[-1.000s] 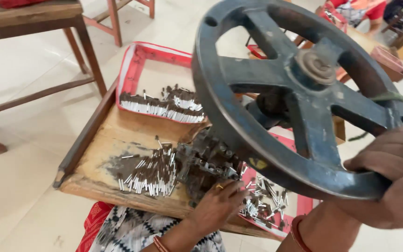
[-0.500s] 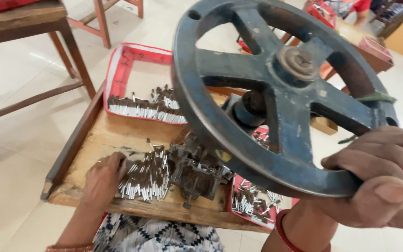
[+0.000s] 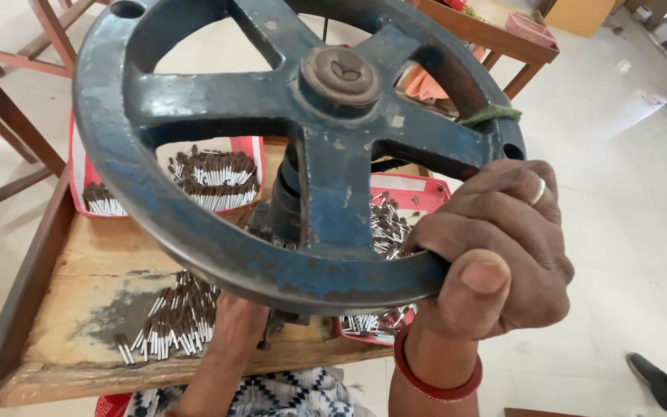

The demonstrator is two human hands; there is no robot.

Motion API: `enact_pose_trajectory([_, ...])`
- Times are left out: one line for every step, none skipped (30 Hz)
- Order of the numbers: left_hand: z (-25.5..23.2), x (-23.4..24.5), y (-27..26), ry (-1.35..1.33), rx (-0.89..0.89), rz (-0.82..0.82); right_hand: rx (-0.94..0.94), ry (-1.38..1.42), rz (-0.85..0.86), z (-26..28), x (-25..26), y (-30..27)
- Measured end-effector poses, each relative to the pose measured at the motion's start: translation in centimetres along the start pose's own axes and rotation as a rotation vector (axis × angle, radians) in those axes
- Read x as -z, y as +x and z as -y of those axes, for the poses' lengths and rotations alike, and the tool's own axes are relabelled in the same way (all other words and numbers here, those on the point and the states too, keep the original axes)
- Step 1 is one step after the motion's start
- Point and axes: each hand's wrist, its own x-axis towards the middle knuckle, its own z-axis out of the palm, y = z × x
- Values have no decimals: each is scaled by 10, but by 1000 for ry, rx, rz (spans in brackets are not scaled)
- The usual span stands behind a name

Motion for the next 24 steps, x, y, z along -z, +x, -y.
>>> enact_pose_trajectory([2,1,0,-29,-8,-3,-4,-2,4,0,0,0])
enact_pose_trajectory([0,5,-1,-29,-6,1,-8,-3,5,0,2,0])
enact_pose_trajectory([-1,10,-1,8,20,42,-11,2,17,0,3,0])
enact_pose_trajectory([-2,15,-1,47,44,81,-12,9,28,-1,3,0])
enact_pose_trajectory([-2,18,-1,48,45,84,-15,9,27,0,2,1])
enact_pose_trajectory([-3,21,-1,156,17,114,-19,7,26,0,2,2])
enact_pose_trajectory([-3,25,-2,264,-11,145,-22,4,26,1,2,3])
enact_pose_trajectory([-1,24,-5,264,-10,147,-25,4,26,2,3,1])
enact_pose_trajectory([2,24,-9,328,8,186,-33,5,31,2,3,0])
enact_pose_trajectory([5,22,-10,389,21,221,-37,2,33,2,4,0])
enact_pose_trajectory([10,19,-12,388,17,219,-34,-1,30,2,4,1])
enact_pose_trajectory([16,16,-13,406,34,240,-34,0,31,1,4,2])
enact_pose_trajectory([22,14,-15,424,52,261,-34,0,32,1,4,3])
enact_pose_trajectory([20,16,-14,422,53,262,-35,-1,34,2,4,2])
enact_pose_trajectory([18,19,-14,407,75,294,-39,0,32,4,4,1])
enact_pose_trajectory([16,21,-11,392,97,321,-39,4,30,4,3,1])
enact_pose_trajectory([11,25,-7,390,98,317,-35,5,31,4,2,1])
enact_pose_trajectory([6,29,-3,370,112,340,-32,5,25,3,1,1])
enact_pose_trajectory([1,33,1,350,126,363,-29,5,18,3,1,0])
enact_pose_trajectory([-3,35,-2,347,127,362,-27,5,21,2,1,-1])
enact_pose_trajectory([-6,37,-4,343,71,293,-16,17,16,0,1,-2])
enact_pose_trajectory([-8,38,-5,337,10,224,-3,25,8,-2,1,-3])
enact_pose_trajectory([-12,39,-1,333,7,223,0,21,8,1,3,-3])
enact_pose_trajectory([-16,41,0,312,-14,187,-22,14,32,4,5,-4])
